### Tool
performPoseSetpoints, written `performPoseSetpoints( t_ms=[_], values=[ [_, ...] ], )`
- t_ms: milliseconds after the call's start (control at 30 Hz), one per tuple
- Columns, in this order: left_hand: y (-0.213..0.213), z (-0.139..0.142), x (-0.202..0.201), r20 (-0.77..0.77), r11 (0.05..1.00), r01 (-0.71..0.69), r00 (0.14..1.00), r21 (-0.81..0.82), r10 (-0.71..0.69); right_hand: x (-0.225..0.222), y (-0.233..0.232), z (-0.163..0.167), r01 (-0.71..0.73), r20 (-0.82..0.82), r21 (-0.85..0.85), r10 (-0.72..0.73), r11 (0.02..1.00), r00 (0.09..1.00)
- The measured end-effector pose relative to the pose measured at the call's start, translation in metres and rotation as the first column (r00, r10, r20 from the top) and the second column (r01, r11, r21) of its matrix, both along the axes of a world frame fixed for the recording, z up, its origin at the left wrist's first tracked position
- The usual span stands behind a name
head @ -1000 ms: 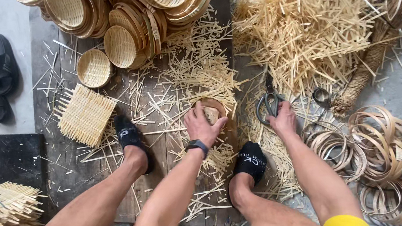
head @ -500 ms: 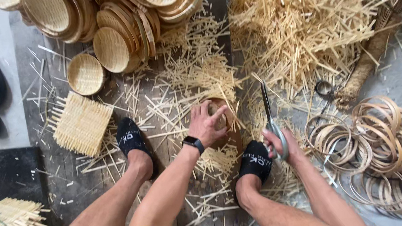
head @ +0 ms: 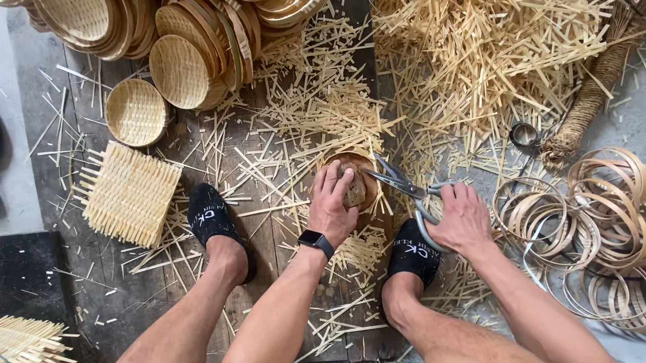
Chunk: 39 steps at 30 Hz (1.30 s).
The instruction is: The person sits on the floor of a basket workshop and assembles round woven bamboo baskets. They trim bamboo strips with scissors, bend and fit a woven bamboo mat into a round bamboo rim, press the mat into place, and set finished baskets onto a growing pile.
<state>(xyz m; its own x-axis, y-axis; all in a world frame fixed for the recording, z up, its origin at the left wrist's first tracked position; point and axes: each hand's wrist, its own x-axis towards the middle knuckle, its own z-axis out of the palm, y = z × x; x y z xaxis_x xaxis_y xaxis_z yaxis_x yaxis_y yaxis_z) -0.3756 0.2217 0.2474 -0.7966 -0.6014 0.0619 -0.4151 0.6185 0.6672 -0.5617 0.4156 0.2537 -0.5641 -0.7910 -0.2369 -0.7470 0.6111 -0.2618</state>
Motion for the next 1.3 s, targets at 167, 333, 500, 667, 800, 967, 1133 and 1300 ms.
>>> performPoseSetpoints(
  t_ms=[167,333,500,667,800,967,1133,1300],
  values=[
    [0.005,0.008,-0.004,0.018,0.998,-0.023,1.000,0.055,0.022,-0.015,-0.009,-0.040,-0.109,-0.183,0.068,0.119,0.992,0.976],
    [-0.001,0.009,-0.003,0.071,0.993,0.017,0.997,0.118,-0.026,-0.043,-0.012,-0.055,-0.254,-0.234,0.104,0.272,0.962,0.933],
    [-0.014,0.013,-0.004,0.080,0.986,0.106,0.990,0.132,-0.117,-0.049,-0.028,-0.054,-0.321,-0.366,-0.105,0.264,0.941,0.892],
    [-0.015,0.020,-0.001,0.152,0.996,0.060,0.986,0.062,-0.069,-0.060,-0.026,-0.051,-0.279,-0.148,0.192,0.309,0.941,0.939],
    [-0.002,0.014,-0.004,0.160,0.916,-0.305,0.949,0.261,0.270,-0.065,-0.023,-0.046,-0.244,-0.063,0.124,0.253,0.962,0.965],
    [-0.001,0.002,-0.005,-0.032,0.985,-0.083,0.995,0.153,0.089,-0.054,-0.033,-0.051,-0.285,-0.198,0.107,0.301,0.953,0.933],
    [-0.002,-0.001,-0.002,0.003,0.968,-0.125,0.992,0.217,0.128,-0.053,-0.037,-0.056,-0.293,-0.068,0.222,0.314,0.930,0.947],
    [-0.005,-0.005,-0.004,0.070,0.975,-0.027,0.998,0.221,0.011,-0.056,-0.041,-0.050,-0.376,-0.298,-0.009,0.356,0.927,0.886]
  ],
)
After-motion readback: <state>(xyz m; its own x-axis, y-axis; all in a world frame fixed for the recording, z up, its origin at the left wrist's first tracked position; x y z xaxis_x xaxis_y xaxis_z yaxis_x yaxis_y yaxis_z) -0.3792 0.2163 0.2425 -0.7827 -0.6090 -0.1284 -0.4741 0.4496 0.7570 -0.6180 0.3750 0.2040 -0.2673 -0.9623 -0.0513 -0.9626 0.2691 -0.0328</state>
